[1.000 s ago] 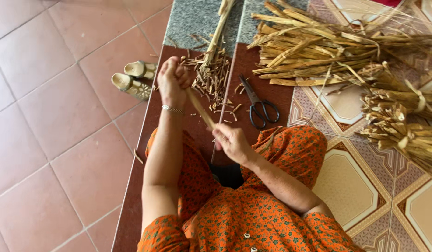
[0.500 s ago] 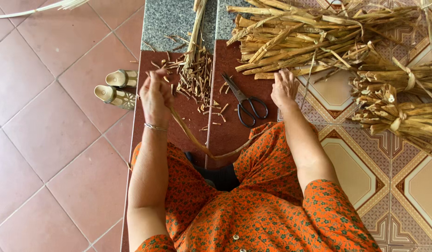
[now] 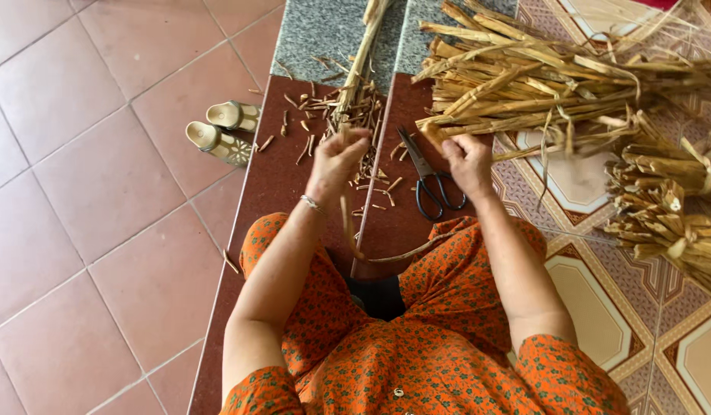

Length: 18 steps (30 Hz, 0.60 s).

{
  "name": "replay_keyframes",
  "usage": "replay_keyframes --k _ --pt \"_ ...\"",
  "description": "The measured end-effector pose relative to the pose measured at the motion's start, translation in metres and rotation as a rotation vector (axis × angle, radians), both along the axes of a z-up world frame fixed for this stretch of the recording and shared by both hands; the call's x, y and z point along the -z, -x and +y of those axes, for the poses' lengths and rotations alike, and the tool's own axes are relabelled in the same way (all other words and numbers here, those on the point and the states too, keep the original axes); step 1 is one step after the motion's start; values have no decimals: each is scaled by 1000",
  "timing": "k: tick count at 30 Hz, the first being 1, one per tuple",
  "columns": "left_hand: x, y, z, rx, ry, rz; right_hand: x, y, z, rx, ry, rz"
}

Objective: The person sits on the floor and processes dried plant stalks by stripping outer layers and trimming ends with shears. They gather the trimmed stalks into a bundle, tie it with a strip of the same material, and continue trimming additional stalks.

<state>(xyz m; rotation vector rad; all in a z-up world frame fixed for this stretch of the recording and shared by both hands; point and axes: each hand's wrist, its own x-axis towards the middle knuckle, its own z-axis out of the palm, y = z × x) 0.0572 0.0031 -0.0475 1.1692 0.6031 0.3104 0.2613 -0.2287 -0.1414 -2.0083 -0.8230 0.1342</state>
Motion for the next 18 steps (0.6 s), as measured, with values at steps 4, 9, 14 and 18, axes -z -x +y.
replay_keyframes --k 4,9,14,18 --pt "6 -8 -27 107 35 -34 -58 59 43 -1 -143 65" --pt "6 -4 -37 -90 67 -173 -78 107 67 -80 -269 -183" --pt "-25 13 2 -390 274 4 -31 82 51 -109 53 -614" --pt "-37 32 49 -452 174 -475 24 36 -7 -119 517 -445"
